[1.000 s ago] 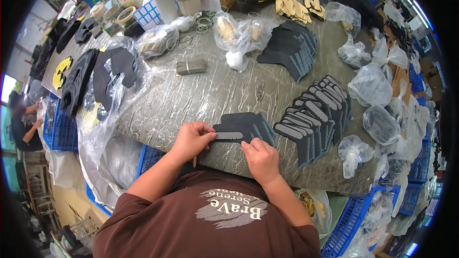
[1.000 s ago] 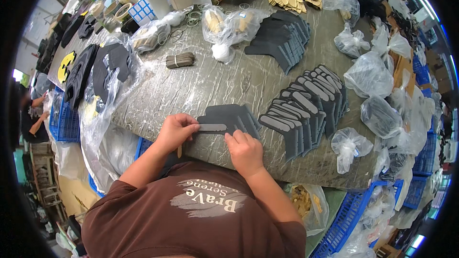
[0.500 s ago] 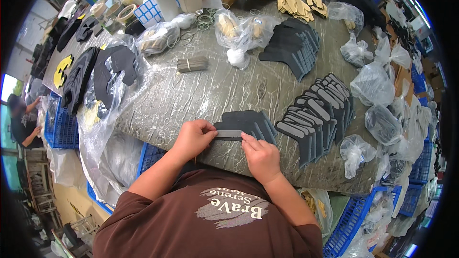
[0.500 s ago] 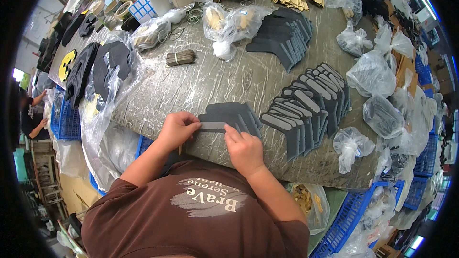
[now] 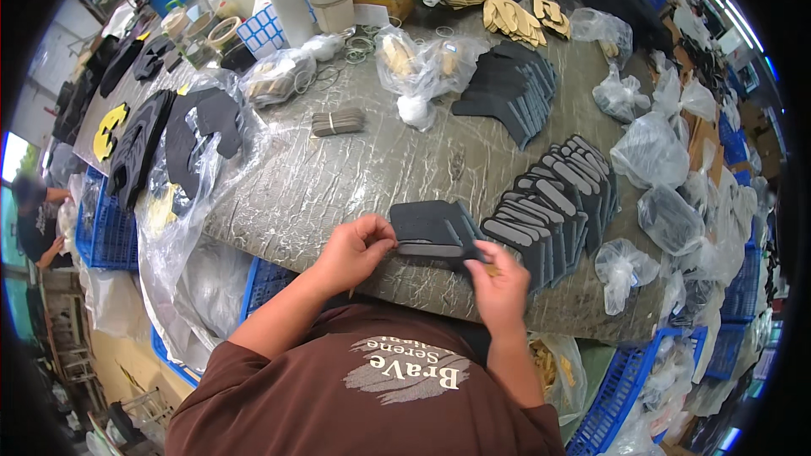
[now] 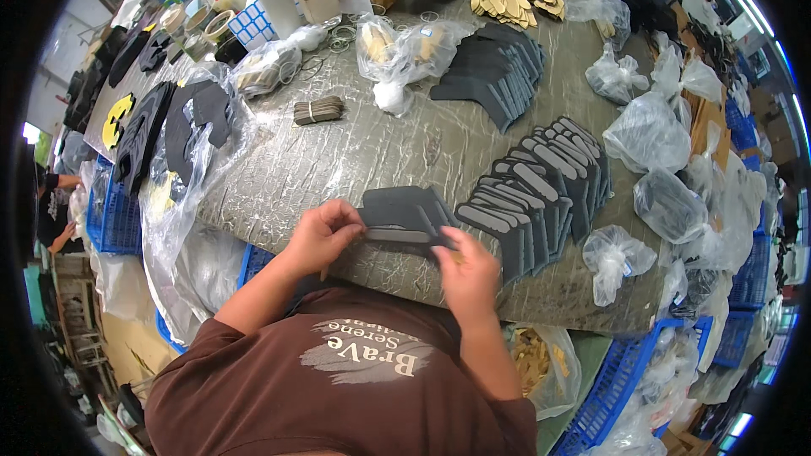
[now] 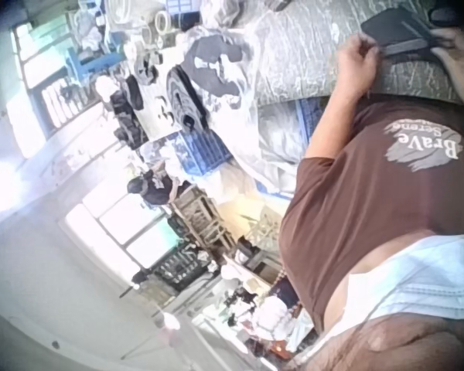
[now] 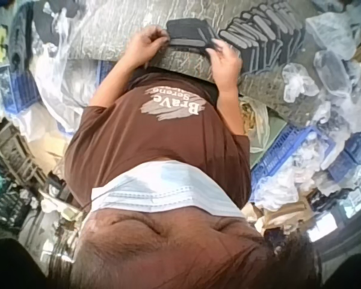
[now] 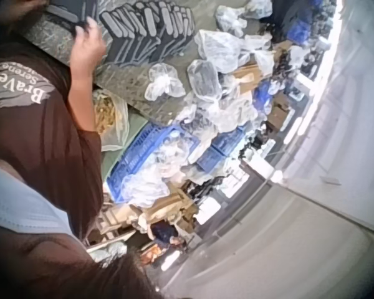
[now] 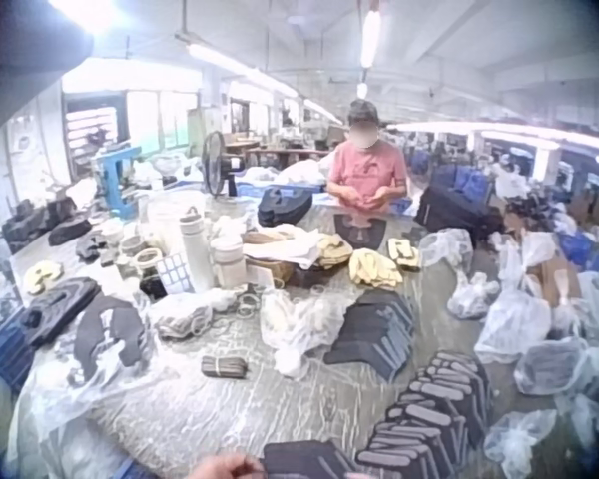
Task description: Organizing and stacking precut synthetic shoe upper components on a production table.
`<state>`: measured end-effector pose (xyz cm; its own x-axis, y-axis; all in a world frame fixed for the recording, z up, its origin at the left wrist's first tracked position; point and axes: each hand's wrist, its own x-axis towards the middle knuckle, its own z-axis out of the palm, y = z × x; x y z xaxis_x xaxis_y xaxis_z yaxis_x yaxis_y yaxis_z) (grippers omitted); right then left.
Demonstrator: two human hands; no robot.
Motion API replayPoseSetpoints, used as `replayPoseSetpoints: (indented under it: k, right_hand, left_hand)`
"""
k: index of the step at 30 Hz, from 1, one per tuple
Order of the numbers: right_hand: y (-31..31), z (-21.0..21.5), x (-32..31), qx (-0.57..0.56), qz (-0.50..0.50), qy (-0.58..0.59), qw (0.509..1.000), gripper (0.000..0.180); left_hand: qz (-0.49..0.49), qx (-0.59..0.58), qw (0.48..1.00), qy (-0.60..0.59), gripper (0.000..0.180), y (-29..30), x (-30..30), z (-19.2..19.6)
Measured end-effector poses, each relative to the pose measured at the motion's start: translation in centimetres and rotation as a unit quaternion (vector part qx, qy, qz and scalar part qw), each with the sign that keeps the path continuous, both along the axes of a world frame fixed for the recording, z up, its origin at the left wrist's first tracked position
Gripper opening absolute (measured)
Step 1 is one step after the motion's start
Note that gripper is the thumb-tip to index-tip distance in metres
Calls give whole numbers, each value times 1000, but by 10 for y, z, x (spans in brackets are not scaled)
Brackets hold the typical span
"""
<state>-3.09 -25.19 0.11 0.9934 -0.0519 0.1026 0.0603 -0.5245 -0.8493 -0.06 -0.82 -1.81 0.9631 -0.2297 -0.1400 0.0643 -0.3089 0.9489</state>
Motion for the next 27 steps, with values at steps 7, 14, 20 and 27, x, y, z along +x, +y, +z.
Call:
replayPoseSetpoints:
  k: [7, 14, 20, 27]
  right_hand:
    - [-41, 25, -4, -168, -132, -105, 971, 19]
    - [33, 16, -7, 148, 174, 10, 973, 13]
    - [30, 10, -5, 261, 213, 148, 930, 13]
    - [33, 4, -6, 403, 187, 221, 868, 9]
  left_hand:
    - [-71, -11, 994, -80, 34, -21, 1, 20]
    - [-197, 60, 925, -319, 75, -59, -6, 27]
    - [-198, 46, 929, -311, 76, -53, -8, 24]
    - [-207, 36, 929, -304, 75, -55, -9, 23]
